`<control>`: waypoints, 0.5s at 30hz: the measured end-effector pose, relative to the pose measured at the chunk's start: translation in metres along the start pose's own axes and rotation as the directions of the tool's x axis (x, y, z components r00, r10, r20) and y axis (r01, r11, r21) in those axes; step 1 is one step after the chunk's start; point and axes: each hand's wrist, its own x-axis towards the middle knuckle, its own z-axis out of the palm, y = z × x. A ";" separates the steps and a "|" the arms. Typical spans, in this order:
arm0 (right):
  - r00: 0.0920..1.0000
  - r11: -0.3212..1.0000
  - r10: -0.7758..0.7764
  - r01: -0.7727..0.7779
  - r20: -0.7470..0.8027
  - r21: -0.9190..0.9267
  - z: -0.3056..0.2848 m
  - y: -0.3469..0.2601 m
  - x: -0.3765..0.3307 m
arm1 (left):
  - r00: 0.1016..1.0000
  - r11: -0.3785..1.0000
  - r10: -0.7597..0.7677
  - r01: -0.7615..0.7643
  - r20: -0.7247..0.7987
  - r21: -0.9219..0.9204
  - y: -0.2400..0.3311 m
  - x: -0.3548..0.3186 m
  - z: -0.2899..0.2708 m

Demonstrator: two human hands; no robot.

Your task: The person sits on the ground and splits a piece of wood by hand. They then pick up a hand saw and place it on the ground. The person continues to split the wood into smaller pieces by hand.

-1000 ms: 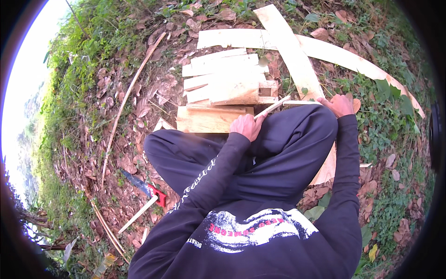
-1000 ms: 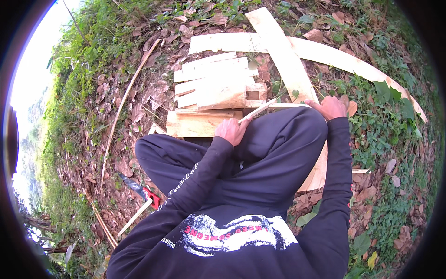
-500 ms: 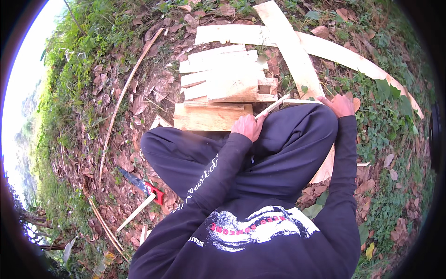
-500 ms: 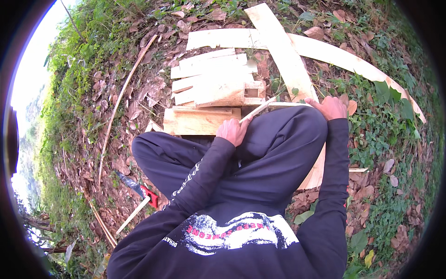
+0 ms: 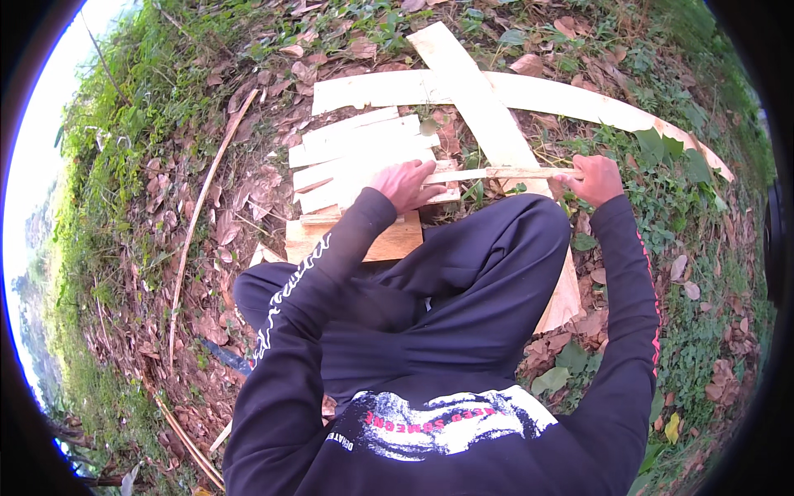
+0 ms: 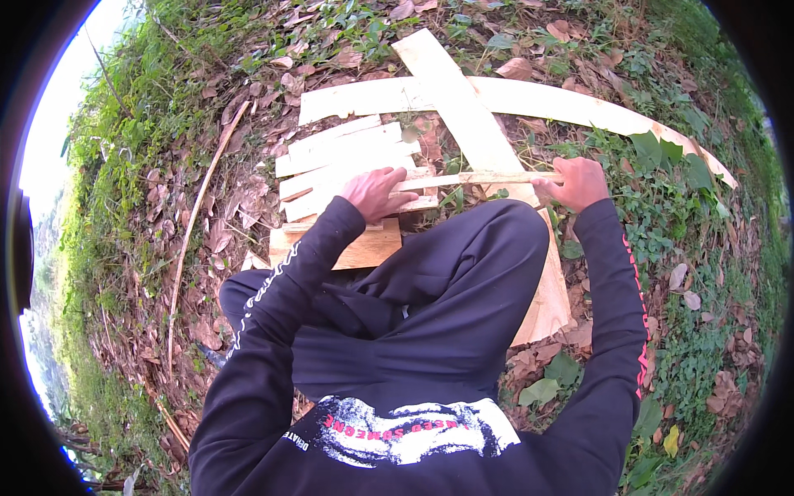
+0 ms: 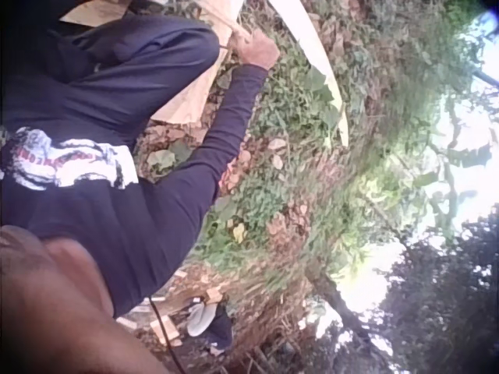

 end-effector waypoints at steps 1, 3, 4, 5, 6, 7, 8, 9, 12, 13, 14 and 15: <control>0.998 0.999 -0.033 0.033 -0.062 -0.002 -0.001 0.003 0.002 | 0.999 0.998 0.052 -0.052 0.003 -0.023 -0.004 0.004 -0.004; 0.984 0.996 -0.094 0.093 -0.148 -0.013 -0.003 0.005 0.005 | 0.991 0.992 0.127 -0.127 0.051 -0.007 -0.010 0.012 -0.017; 0.995 0.999 -0.052 0.051 -0.090 -0.021 -0.006 0.006 0.007 | 0.984 0.987 0.163 -0.164 0.075 0.000 -0.011 0.016 -0.022; 1.000 1.000 -0.013 0.012 -0.026 -0.028 -0.009 0.005 0.008 | 0.981 0.982 0.189 -0.189 0.046 -0.010 -0.011 0.017 -0.023; 0.999 0.999 0.027 -0.026 0.037 -0.039 -0.009 0.005 0.010 | 0.981 0.984 0.178 -0.178 0.080 -0.007 -0.009 0.019 -0.024; 0.997 0.999 0.052 -0.052 0.057 -0.002 -0.004 0.009 0.009 | 0.980 0.986 0.165 -0.166 0.113 -0.003 -0.007 0.020 -0.024; 0.996 0.998 0.048 -0.050 0.079 0.025 0.002 0.012 0.008 | 0.978 0.988 0.151 -0.153 0.145 0.004 -0.006 0.021 -0.026; 0.994 0.997 0.042 -0.048 0.101 0.052 0.009 0.013 0.006 | 0.976 0.989 0.143 -0.146 0.165 0.005 -0.011 0.022 -0.024; 0.975 0.982 0.081 -0.114 0.208 0.151 0.032 0.009 -0.001 | 0.959 0.985 0.135 -0.156 0.249 0.069 -0.028 0.022 -0.018; 0.966 0.973 0.094 -0.140 0.242 0.181 0.041 0.007 -0.006 | 0.946 0.974 0.141 -0.186 0.292 0.130 -0.030 0.021 -0.020; 0.955 0.963 0.106 -0.168 0.275 0.212 0.049 0.003 -0.010 | 0.930 0.957 0.146 -0.219 0.336 0.191 -0.032 0.020 -0.022; 0.960 0.939 0.089 -0.169 0.264 0.300 0.056 -0.001 -0.015 | 0.922 0.961 0.111 -0.195 0.370 0.197 -0.033 0.017 -0.023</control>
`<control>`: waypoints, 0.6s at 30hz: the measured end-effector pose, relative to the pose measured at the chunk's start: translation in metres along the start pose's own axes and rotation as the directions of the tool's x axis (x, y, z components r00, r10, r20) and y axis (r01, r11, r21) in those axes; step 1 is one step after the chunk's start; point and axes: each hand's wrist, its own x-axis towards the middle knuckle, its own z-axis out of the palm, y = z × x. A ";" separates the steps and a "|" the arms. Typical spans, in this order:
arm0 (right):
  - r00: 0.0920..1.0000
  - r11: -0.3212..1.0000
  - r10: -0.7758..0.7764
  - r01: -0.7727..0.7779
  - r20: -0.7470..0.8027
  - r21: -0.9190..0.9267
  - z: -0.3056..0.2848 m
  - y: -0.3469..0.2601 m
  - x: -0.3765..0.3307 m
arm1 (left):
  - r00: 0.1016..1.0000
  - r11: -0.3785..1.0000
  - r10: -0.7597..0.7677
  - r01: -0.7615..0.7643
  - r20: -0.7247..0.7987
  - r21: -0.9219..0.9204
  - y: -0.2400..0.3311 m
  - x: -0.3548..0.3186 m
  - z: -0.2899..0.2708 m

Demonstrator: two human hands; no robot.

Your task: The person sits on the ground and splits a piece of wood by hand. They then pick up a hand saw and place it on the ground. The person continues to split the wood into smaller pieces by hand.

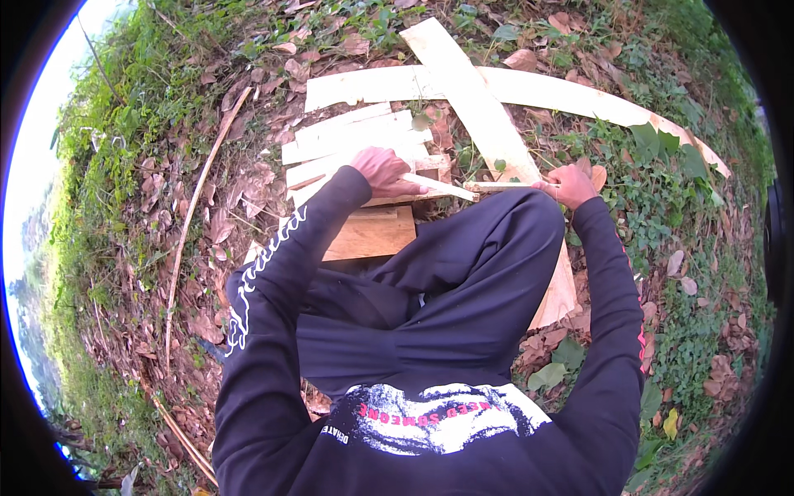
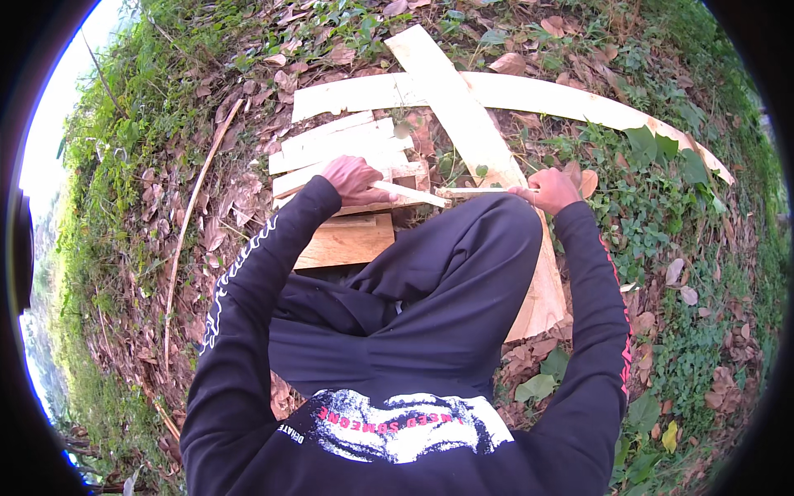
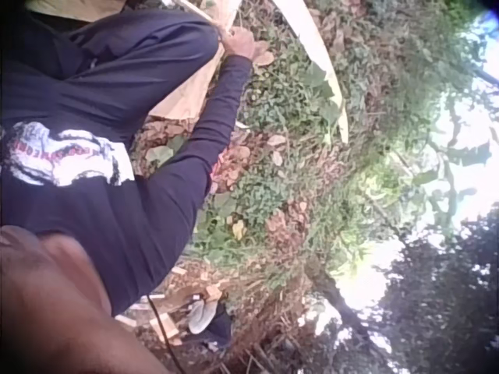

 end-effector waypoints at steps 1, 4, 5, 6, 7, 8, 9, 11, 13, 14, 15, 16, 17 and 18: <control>0.999 0.999 0.039 -0.040 0.017 0.014 0.002 0.002 -0.004 | 0.999 0.999 -0.017 0.016 -0.035 -0.036 0.001 -0.001 0.001; 0.987 0.988 0.136 -0.141 0.080 0.058 0.006 0.002 -0.008 | 0.989 0.988 -0.096 0.080 -0.115 -0.135 0.005 -0.010 0.004; 0.982 0.980 0.174 -0.180 0.078 0.081 0.010 0.004 -0.011 | 0.982 0.980 -0.130 0.107 -0.134 -0.167 0.006 -0.011 0.009; 0.975 0.970 0.210 -0.217 0.076 0.104 0.016 0.004 -0.016 | 0.974 0.971 -0.165 0.133 -0.152 -0.199 0.008 -0.011 0.014; 0.966 0.959 0.246 -0.254 0.075 0.128 0.021 0.004 -0.022 | 0.966 0.965 -0.203 0.169 -0.159 -0.200 0.012 -0.013 0.020; 0.951 0.941 0.290 -0.304 0.110 0.145 0.016 -0.007 -0.027 | 0.956 0.957 -0.244 0.210 -0.164 -0.199 0.020 -0.015 0.025; 0.942 0.931 0.317 -0.331 0.108 0.153 0.011 -0.015 -0.031 | 0.946 0.949 -0.279 0.244 -0.167 -0.199 0.030 -0.018 0.029; 0.922 0.907 0.371 -0.385 0.106 0.169 0.006 -0.023 -0.038 | 0.910 0.914 -0.368 0.316 -0.189 -0.255 0.044 -0.025 0.033; 0.910 0.897 0.399 -0.413 0.112 0.156 0.010 -0.020 -0.040 | 0.876 0.886 -0.436 0.378 -0.204 -0.270 0.058 -0.030 0.035; 0.906 0.894 0.408 -0.422 0.112 0.153 0.011 -0.018 -0.039 | 0.861 0.872 -0.462 0.395 -0.215 -0.291 0.065 -0.032 0.034; 0.908 0.897 0.407 -0.418 0.102 0.141 0.012 -0.017 -0.038 | 0.849 0.862 -0.480 0.409 -0.220 -0.301 0.071 -0.035 0.036; 0.909 0.900 0.406 -0.415 0.091 0.130 0.013 -0.017 -0.038 | 0.837 0.851 -0.498 0.422 -0.226 -0.312 0.076 -0.037 0.041; 0.910 0.903 0.407 -0.414 0.081 0.114 0.013 -0.015 -0.038 | 0.825 0.840 -0.516 0.434 -0.229 -0.327 0.081 -0.039 0.045; 0.912 0.909 0.401 -0.408 0.081 0.088 0.014 -0.013 -0.038 | 0.819 0.835 -0.527 0.451 -0.225 -0.315 0.085 -0.040 0.048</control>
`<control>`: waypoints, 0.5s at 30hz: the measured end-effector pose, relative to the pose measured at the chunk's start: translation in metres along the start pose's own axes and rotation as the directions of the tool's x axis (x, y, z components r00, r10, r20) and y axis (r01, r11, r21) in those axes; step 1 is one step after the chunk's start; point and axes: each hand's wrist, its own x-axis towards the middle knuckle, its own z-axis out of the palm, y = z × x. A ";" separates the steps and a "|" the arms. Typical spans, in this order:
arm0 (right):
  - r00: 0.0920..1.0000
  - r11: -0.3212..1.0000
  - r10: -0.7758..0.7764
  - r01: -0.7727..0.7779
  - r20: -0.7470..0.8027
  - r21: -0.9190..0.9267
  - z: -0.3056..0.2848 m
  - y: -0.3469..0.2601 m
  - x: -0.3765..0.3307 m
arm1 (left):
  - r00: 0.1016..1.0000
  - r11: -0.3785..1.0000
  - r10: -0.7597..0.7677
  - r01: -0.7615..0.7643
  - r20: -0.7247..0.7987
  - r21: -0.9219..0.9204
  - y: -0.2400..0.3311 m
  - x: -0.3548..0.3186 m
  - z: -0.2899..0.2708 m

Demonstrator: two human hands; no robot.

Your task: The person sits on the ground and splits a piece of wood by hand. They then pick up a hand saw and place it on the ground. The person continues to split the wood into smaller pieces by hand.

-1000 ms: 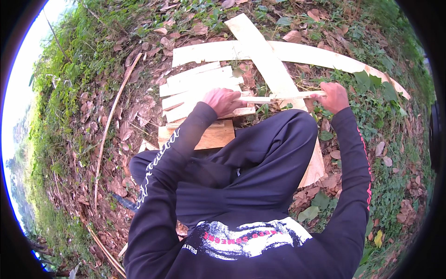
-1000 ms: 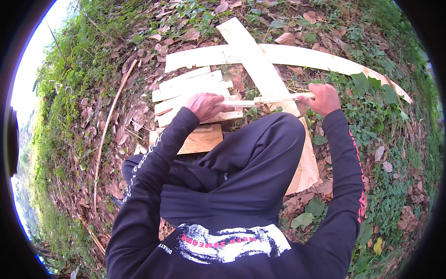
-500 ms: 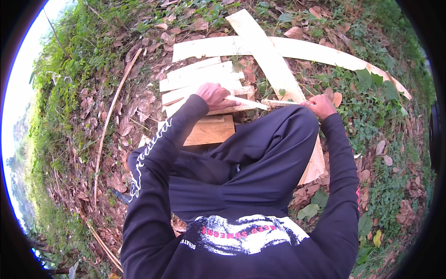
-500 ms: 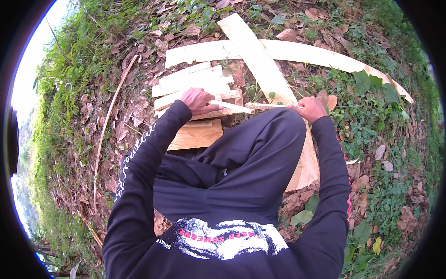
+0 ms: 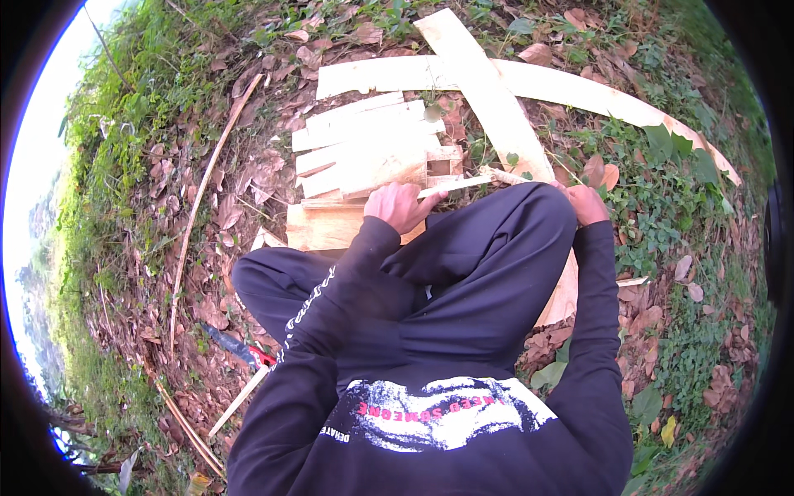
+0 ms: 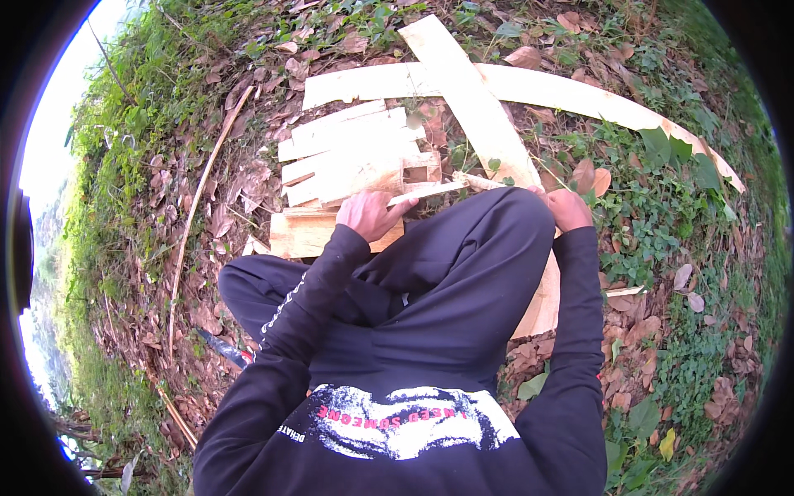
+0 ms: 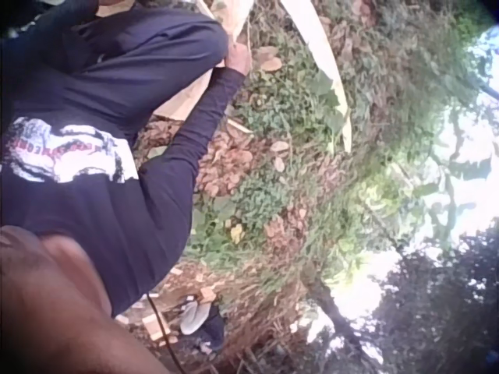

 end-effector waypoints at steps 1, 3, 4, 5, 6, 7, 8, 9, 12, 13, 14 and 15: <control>1.000 1.000 -0.005 0.005 0.000 -0.027 0.000 0.002 0.001 | 1.000 1.000 -0.002 0.002 -0.023 0.002 0.003 -0.005 0.003; 1.000 0.999 -0.008 0.009 0.003 -0.054 0.000 -0.001 0.002 | 0.998 1.000 -0.006 0.007 -0.068 0.012 0.010 -0.017 0.005; 1.000 0.998 -0.005 0.005 0.004 -0.056 -0.002 -0.002 0.001 | 0.998 1.000 -0.005 0.004 -0.065 -0.016 0.011 -0.020 0.010; 1.000 0.998 -0.004 0.005 0.004 -0.060 -0.004 -0.005 0.001 | 0.997 0.999 -0.043 0.041 -0.066 -0.029 0.013 -0.023 0.012; 1.000 0.998 -0.013 0.012 -0.008 -0.058 -0.002 -0.003 0.002 | 0.995 0.996 -0.080 0.078 -0.066 -0.042 0.015 -0.026 0.013; 1.000 0.998 -0.021 0.020 -0.020 -0.056 0.002 0.000 0.003 | 0.991 0.992 -0.118 0.114 -0.066 -0.055 0.018 -0.028 0.014; 0.999 0.998 -0.027 0.025 -0.034 -0.057 0.002 0.000 0.002 | 0.991 0.989 -0.135 0.133 -0.027 -0.063 0.021 -0.030 0.014; 0.999 0.997 -0.020 0.017 -0.041 -0.077 0.001 -0.001 0.002 | 0.989 0.988 -0.142 0.139 -0.038 -0.074 0.023 -0.032 0.016; 0.998 0.992 -0.022 0.014 -0.062 -0.125 -0.001 -0.003 0.001 | 0.985 0.982 -0.168 0.164 -0.036 -0.090 0.028 -0.038 0.026; 0.997 0.990 -0.035 0.025 -0.068 -0.135 0.000 -0.002 0.001 | 0.983 0.978 -0.182 0.179 -0.014 -0.104 0.029 -0.039 0.027; 0.996 0.989 -0.046 0.034 -0.075 -0.145 0.001 0.000 0.000 | 0.981 0.974 -0.193 0.192 0.009 -0.118 0.033 -0.038 0.020; 0.996 0.988 -0.050 0.038 -0.078 -0.148 0.001 0.001 0.000 | 0.979 0.970 -0.203 0.206 0.033 -0.132 0.036 -0.038 0.017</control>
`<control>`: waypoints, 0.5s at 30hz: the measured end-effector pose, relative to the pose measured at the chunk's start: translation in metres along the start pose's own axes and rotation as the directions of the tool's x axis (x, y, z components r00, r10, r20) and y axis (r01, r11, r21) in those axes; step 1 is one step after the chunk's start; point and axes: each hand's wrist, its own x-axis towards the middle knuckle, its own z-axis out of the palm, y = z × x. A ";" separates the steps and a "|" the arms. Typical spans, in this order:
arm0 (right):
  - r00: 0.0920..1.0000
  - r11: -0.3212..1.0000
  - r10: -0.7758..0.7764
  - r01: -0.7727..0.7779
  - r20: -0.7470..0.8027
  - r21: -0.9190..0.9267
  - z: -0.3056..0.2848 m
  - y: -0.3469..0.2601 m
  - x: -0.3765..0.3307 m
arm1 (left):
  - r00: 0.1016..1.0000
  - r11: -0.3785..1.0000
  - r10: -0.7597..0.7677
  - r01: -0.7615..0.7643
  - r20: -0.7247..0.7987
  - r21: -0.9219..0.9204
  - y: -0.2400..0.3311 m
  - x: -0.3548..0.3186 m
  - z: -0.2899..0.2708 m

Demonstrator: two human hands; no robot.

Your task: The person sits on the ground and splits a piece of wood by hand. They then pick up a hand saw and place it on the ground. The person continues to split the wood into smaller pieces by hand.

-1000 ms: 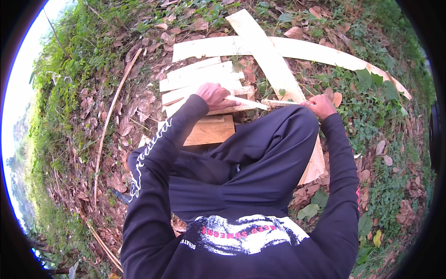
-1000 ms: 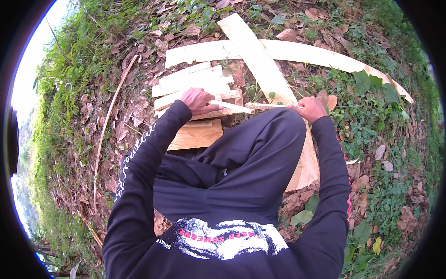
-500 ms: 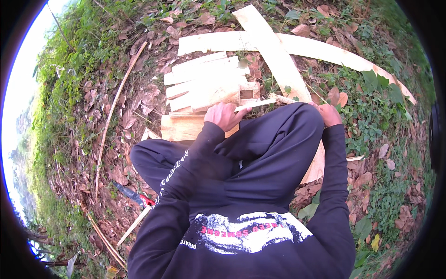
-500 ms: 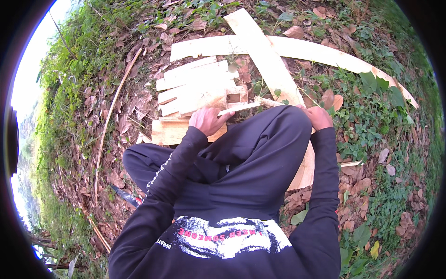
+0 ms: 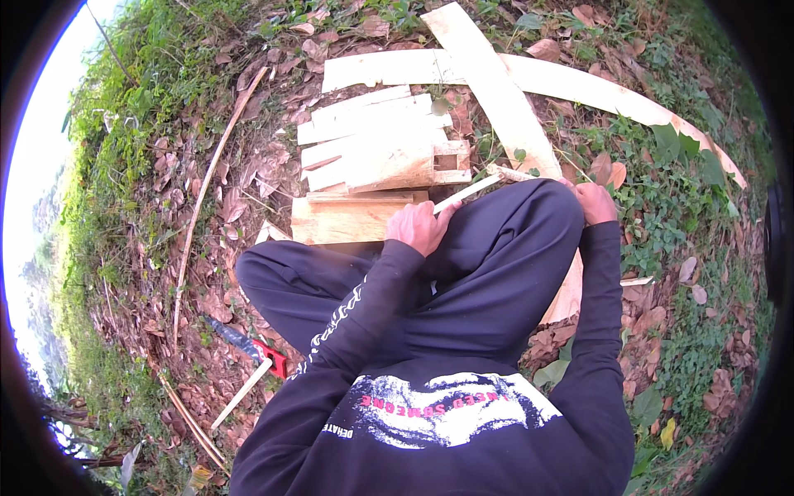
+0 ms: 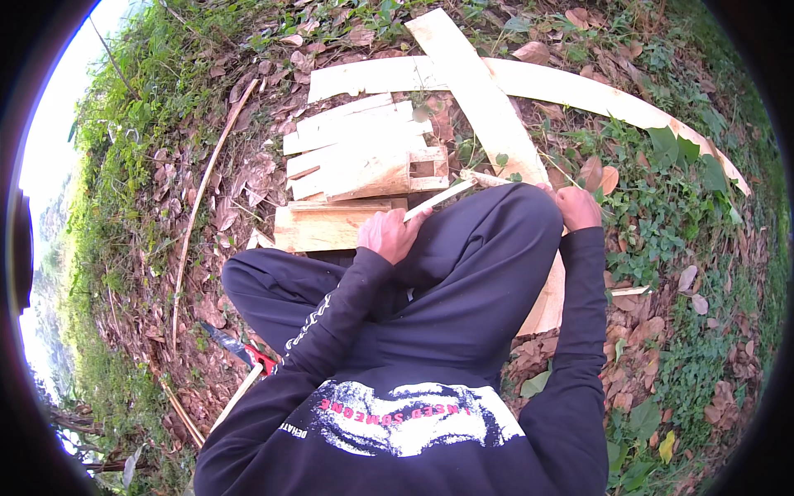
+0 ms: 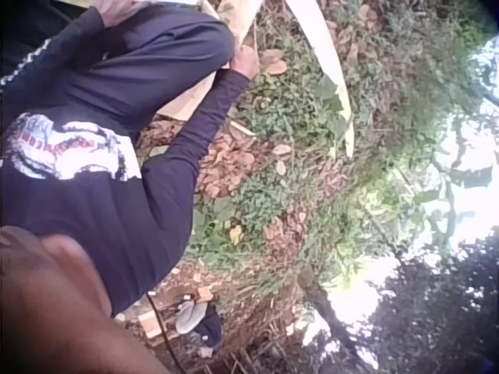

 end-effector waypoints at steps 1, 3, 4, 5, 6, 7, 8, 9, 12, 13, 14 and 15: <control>1.000 1.000 -0.004 0.004 -0.003 -0.002 0.000 0.002 0.000 | 1.000 1.000 0.004 -0.004 0.002 -0.004 0.000 0.000 0.003; 1.000 1.000 -0.013 0.013 -0.014 0.002 0.001 0.003 -0.001 | 1.000 1.000 0.006 -0.006 0.002 -0.010 -0.001 -0.001 0.007; 1.000 1.000 -0.013 0.013 -0.021 0.007 0.002 0.003 -0.003 | 1.000 1.000 -0.006 0.006 0.015 -0.004 -0.002 -0.002 0.008; 0.999 1.000 -0.012 0.012 -0.031 0.012 0.001 0.005 -0.003 | 1.000 1.000 -0.015 0.015 0.028 0.002 0.000 -0.002 0.007; 1.000 1.000 -0.005 0.005 -0.002 0.014 0.001 0.005 -0.002 | 0.999 1.000 -0.023 0.023 0.041 0.008 0.001 -0.001 0.006; 1.000 1.000 0.004 -0.004 0.026 0.016 0.001 0.003 0.001 | 1.000 1.000 0.021 -0.021 0.008 0.023 -0.006 0.003 0.009; 0.998 1.000 0.009 -0.010 0.054 0.018 0.001 0.002 0.005 | 0.998 0.997 0.064 -0.063 -0.026 0.041 -0.016 0.011 0.010; 0.998 0.995 0.000 -0.008 0.070 0.104 0.001 0.003 0.008 | 0.996 0.994 0.085 -0.085 0.010 0.073 -0.017 0.023 -0.004; 0.997 0.955 -0.031 0.010 0.067 0.297 0.006 0.010 0.020 | 0.926 0.931 0.350 -0.328 -0.142 0.159 -0.023 0.072 -0.030; 0.999 0.947 -0.033 0.022 0.029 0.321 0.006 0.017 0.025 | 0.870 0.889 0.458 -0.443 -0.184 0.117 -0.021 0.084 -0.036; 0.999 0.937 -0.036 0.037 -0.010 0.348 0.004 0.020 0.030 | 0.800 0.830 0.555 -0.552 -0.229 0.084 -0.012 0.093 -0.050; 0.998 0.945 -0.051 0.058 -0.030 0.321 -0.014 0.015 0.032 | 0.815 0.827 0.562 -0.554 -0.140 0.094 -0.006 0.097 -0.063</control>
